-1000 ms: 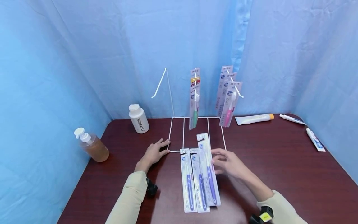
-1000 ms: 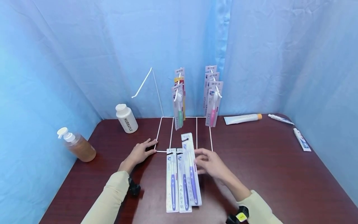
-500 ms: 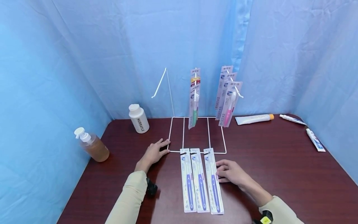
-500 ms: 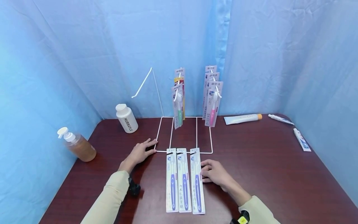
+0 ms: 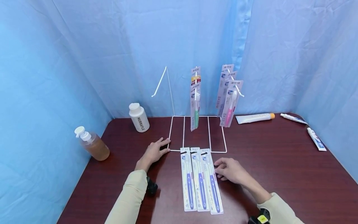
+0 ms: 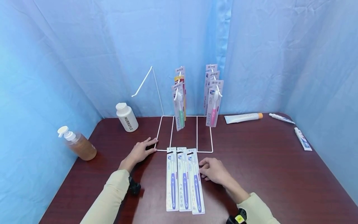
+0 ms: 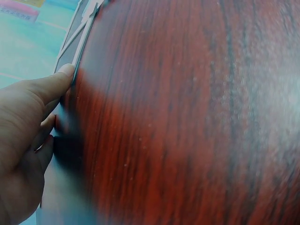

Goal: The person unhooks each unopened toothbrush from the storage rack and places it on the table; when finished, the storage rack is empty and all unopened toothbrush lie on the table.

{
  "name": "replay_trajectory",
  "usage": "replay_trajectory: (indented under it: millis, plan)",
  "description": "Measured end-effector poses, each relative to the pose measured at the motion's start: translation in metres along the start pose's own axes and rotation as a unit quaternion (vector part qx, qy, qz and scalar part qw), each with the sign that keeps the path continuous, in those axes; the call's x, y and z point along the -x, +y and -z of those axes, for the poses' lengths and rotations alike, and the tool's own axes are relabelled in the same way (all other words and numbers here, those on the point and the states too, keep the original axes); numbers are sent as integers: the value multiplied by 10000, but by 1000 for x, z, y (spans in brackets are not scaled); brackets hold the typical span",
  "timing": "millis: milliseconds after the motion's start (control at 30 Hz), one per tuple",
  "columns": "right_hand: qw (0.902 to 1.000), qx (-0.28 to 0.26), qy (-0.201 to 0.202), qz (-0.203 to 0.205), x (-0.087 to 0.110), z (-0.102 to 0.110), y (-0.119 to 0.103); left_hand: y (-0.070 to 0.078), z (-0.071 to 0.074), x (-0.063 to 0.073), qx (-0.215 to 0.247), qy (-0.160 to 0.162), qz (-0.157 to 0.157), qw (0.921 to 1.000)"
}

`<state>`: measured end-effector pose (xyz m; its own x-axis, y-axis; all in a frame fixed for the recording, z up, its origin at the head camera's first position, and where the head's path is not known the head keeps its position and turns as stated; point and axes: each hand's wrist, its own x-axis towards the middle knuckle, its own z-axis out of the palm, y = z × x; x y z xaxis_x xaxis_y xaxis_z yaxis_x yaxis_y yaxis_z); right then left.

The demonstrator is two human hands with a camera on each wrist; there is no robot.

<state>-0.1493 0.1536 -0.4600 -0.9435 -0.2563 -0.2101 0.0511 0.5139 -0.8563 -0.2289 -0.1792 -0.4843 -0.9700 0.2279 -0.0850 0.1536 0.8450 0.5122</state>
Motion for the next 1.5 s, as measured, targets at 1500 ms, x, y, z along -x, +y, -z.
replay_trajectory:
  millis: [1500]
  plan:
    - [9306,-1216,1780,2958,-70,25,-98,4,2,0,-47,15,12,10000]
